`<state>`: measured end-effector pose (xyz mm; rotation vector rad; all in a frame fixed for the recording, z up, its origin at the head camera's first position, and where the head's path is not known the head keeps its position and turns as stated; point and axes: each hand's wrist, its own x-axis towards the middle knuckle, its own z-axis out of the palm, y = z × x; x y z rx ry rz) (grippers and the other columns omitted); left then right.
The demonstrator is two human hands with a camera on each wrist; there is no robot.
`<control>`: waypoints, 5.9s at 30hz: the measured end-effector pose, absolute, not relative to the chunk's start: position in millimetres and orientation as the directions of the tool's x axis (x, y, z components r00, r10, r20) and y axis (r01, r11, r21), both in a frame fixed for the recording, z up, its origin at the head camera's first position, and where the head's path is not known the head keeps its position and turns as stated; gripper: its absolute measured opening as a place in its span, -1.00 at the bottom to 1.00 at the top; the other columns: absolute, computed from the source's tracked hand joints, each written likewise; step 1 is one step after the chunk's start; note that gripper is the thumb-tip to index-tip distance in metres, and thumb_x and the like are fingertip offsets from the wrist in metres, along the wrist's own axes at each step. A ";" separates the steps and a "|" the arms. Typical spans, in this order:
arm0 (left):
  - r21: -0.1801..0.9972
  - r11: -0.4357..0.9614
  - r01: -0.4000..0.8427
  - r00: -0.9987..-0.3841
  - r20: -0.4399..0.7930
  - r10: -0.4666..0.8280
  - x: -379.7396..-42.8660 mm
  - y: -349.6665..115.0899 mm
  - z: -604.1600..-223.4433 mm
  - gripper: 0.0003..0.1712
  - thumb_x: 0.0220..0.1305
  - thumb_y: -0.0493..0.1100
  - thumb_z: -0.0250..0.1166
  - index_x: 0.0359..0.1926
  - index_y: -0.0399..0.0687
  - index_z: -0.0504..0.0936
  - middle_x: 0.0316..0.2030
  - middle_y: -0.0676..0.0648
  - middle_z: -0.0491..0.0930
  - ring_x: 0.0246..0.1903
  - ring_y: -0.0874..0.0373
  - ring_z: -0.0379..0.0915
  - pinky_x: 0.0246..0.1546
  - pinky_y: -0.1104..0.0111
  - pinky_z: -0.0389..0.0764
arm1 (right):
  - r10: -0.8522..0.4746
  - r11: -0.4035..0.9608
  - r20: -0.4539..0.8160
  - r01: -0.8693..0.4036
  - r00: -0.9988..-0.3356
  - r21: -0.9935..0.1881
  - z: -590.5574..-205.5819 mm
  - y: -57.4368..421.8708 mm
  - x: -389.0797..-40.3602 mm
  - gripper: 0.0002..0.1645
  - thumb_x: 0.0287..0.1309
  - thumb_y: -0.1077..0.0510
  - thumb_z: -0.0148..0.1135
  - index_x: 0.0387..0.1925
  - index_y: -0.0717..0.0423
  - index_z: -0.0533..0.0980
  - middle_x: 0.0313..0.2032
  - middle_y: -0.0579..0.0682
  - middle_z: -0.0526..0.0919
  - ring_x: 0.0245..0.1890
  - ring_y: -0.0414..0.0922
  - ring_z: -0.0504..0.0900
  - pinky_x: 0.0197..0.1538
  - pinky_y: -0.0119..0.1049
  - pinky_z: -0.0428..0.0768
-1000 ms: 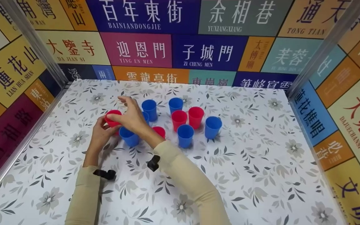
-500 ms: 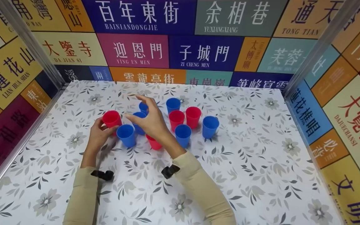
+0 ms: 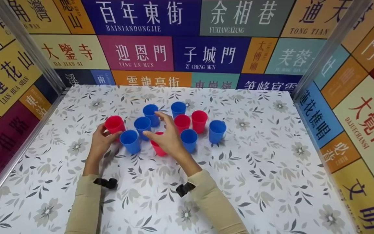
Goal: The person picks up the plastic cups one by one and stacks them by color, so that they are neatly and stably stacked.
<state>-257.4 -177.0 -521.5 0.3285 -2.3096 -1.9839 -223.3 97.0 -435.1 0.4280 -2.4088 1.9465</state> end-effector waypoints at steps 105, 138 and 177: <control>0.995 0.093 -0.034 -0.979 -0.014 -0.202 -257.9 -178.1 -522.9 -0.14 0.17 -0.16 0.49 0.42 -0.15 0.28 0.31 -0.24 0.39 0.28 -0.13 0.43 0.33 0.11 0.49 | -0.253 0.021 0.108 -0.117 -0.961 -0.993 -384.0 -0.8 -262.7 -0.16 0.07 0.01 0.49 0.36 0.00 0.35 0.17 0.02 0.57 0.18 -0.06 0.51 0.05 -0.29 0.67; 0.994 0.107 -0.009 -0.978 0.013 -0.206 -258.4 -175.4 -528.6 -0.23 0.18 -0.23 0.44 0.37 -0.21 0.33 0.28 -0.26 0.43 0.23 -0.16 0.45 0.25 0.09 0.55 | -0.298 0.167 0.063 -0.117 -0.953 -0.979 -433.2 -32.7 -284.5 -0.14 0.10 0.06 0.49 0.40 0.02 0.34 0.28 0.09 0.50 0.28 0.03 0.46 0.24 -0.17 0.58; 0.990 0.115 -0.080 -0.978 -0.056 -0.203 -257.2 -176.8 -524.8 -0.18 0.19 -0.20 0.47 0.40 -0.17 0.28 0.37 -0.25 0.35 0.33 -0.17 0.35 0.41 0.08 0.40 | -0.201 0.180 0.384 -0.419 -0.901 -0.890 -357.8 100.4 -251.5 -0.16 0.16 0.13 0.45 0.42 0.10 0.31 0.34 0.08 0.46 0.35 -0.05 0.42 0.41 -0.08 0.39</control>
